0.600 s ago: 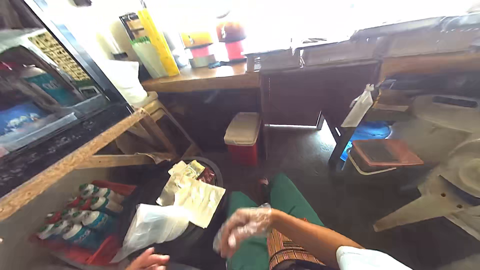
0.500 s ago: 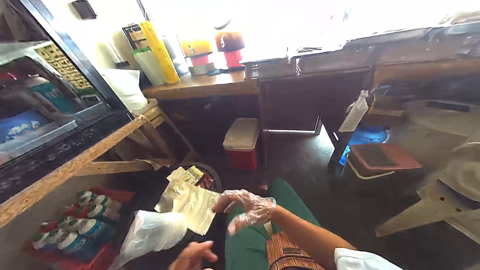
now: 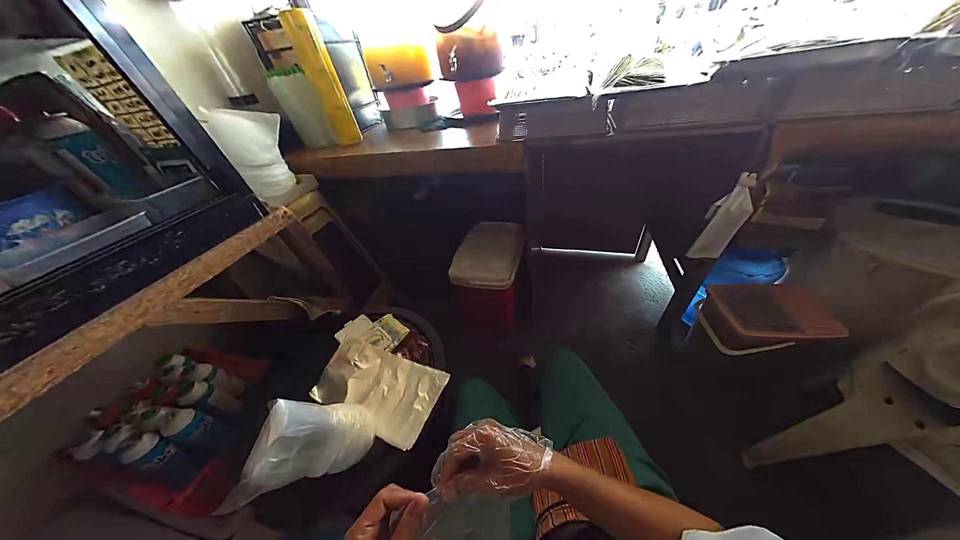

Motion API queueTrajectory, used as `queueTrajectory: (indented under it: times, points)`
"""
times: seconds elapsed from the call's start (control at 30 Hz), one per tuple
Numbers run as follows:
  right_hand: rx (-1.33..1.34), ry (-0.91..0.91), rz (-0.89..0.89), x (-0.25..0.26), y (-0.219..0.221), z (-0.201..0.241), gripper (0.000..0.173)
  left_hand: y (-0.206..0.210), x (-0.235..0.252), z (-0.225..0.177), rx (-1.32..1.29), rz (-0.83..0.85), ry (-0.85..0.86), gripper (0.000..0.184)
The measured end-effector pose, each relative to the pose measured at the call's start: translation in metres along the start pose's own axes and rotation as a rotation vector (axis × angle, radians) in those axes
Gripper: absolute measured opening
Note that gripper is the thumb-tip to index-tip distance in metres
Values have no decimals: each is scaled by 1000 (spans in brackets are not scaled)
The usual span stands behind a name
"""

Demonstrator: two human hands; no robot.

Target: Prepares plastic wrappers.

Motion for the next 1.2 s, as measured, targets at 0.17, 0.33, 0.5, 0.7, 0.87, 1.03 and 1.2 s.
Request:
queueTrajectory:
  times: [0.17,0.33,0.5,0.7,0.87,1.03,1.2]
  points:
    - [-49,-57,8,-1,3,-2,13,-2,-8,1,-101,-64,14,26]
    - [-105,-53,16,0,3,-5,15,0,-7,4,-183,-163,88,23]
    - [-120,-135,23,1,8,-3,19,8,-3,11,-304,-103,164,13]
    - [65,-236,-55,4,14,-7,22,11,-4,13,-425,-50,229,19]
    - [240,-278,-95,7,16,-2,33,6,-8,20,-324,-139,193,20]
    - [98,-35,-6,11,29,1,44,8,-12,20,-123,-314,164,23]
    - [46,-91,-79,8,35,-8,18,12,-10,26,-340,-385,50,53]
Point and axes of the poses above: each hand's wrist, its own x-axis towards the middle knuckle, its own y-axis out of the palm, z = x × y, the point moved 6 cm from there along x, towards the middle knuckle, and after that the axes turned 9 degrees about z, right-handed, at the moved point
